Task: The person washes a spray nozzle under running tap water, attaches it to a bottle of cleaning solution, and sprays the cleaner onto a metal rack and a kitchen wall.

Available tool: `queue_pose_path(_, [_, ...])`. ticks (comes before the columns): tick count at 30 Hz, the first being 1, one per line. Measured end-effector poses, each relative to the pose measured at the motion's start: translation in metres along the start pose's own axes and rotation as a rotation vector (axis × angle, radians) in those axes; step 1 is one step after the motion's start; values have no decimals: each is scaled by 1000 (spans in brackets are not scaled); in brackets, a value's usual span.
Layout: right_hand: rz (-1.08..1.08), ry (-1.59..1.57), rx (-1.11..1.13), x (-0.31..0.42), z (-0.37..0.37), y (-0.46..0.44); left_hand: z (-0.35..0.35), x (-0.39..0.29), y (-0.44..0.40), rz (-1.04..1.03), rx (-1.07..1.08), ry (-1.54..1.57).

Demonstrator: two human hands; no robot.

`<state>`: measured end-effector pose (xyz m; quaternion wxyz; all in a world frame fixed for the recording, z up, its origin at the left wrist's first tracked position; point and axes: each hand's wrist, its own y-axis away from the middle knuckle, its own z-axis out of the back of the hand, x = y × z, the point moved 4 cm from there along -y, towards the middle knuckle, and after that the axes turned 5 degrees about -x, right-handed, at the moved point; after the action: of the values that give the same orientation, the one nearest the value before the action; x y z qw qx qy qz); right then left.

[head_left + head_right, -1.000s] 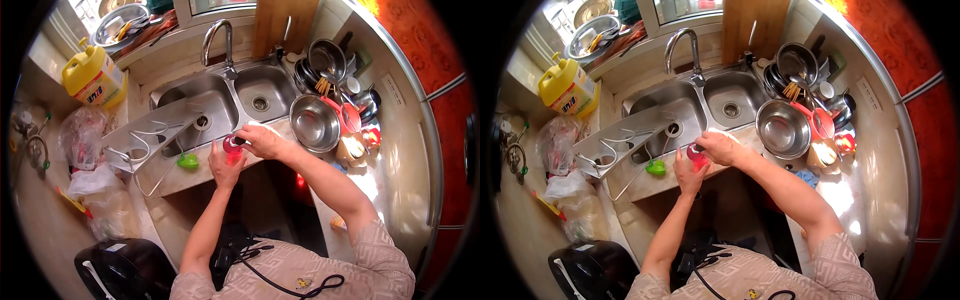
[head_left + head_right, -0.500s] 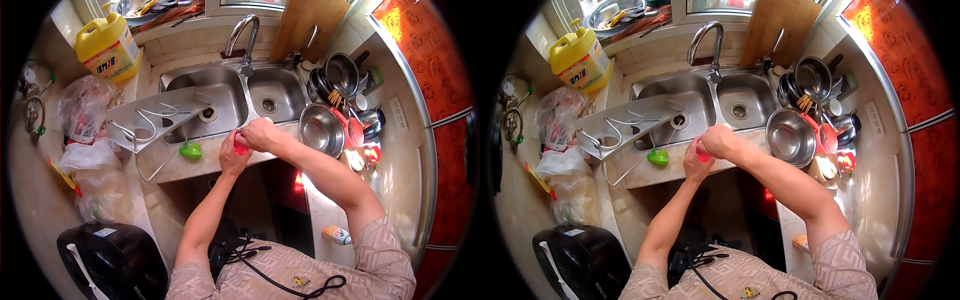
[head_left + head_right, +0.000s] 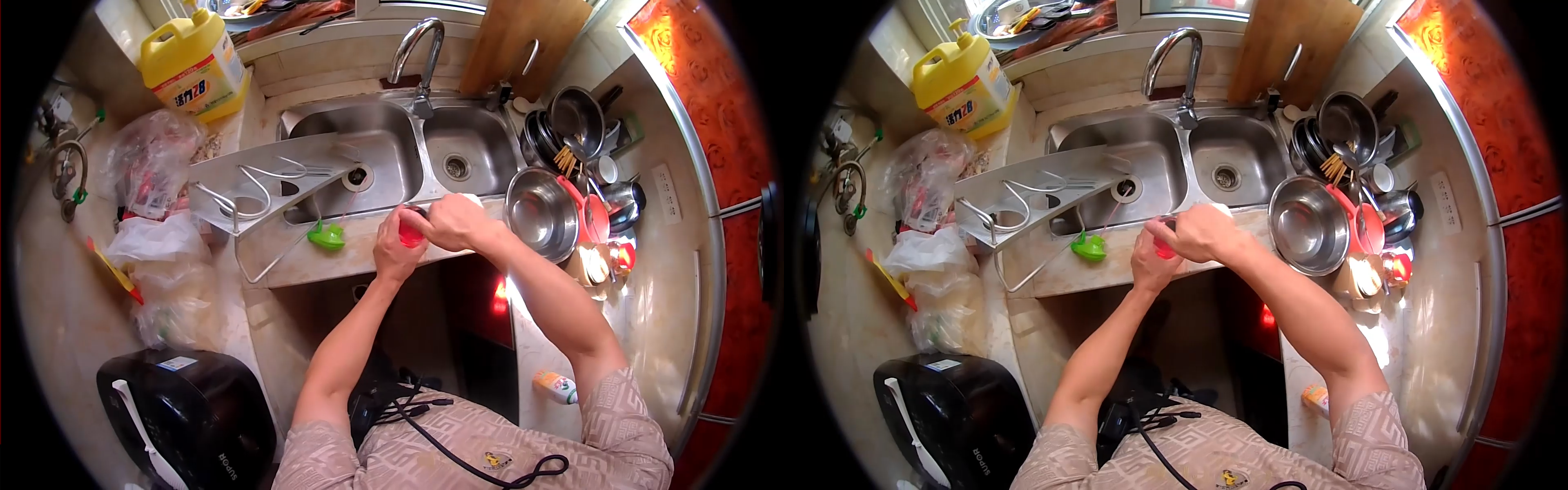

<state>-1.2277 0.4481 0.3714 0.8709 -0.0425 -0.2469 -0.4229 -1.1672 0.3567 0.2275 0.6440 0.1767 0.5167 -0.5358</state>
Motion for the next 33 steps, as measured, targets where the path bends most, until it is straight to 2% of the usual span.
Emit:
queue_pose_path(2, [-207, 358, 206, 8, 7, -1, 2, -1, 3, 35, 15, -6])
queue_pose_path(3, [-26, 386, -32, 2, -1, 2, 4, -4, 4, 19, -9, 2])
queue_pose_path(4, [188, 308, -147, 5, -1, 7, 5, -6, 3, 2, -37, 10])
queue_pose_path(7, [359, 348, -83, -21, -33, 3, 7, -10, 3, 11, -53, 5])
queue_pose_path(10, [271, 233, -117, -21, -43, 0, 4, -8, 5, -19, -103, -20])
queue_pose_path(12, [30, 171, -210, -16, -42, 5, 1, -8, 8, 8, -111, -19])
queue_pose_path(13, [42, 217, -277, -13, -46, 6, -1, -7, 9, 7, -132, -20])
queue_pose_path(17, [-102, 228, -227, -18, -45, 1, 8, -14, 0, -12, -121, -28])
queue_pose_path(20, [-55, 268, -158, -11, -18, 10, 13, -29, -11, -24, -118, -37])
queue_pose_path(21, [38, 277, -187, -10, -9, 18, 16, -40, -12, -56, -46, -10])
queue_pose_path(22, [36, 275, -194, -13, 1, 27, 17, -52, -12, -91, 27, 20])
queue_pose_path(25, [217, 327, -235, -14, 16, 58, 15, -89, 2, -109, 75, 51])
queue_pose_path(29, [167, 321, -277, -34, -18, 102, 7, -101, 52, -89, 93, 3])
queue_pose_path(30, [208, 305, -265, -31, -31, 113, 8, -99, 69, -53, 100, -23])
queue_pose_path(33, [150, 254, -160, -15, -67, 138, 33, -101, 124, -4, -5, -140])
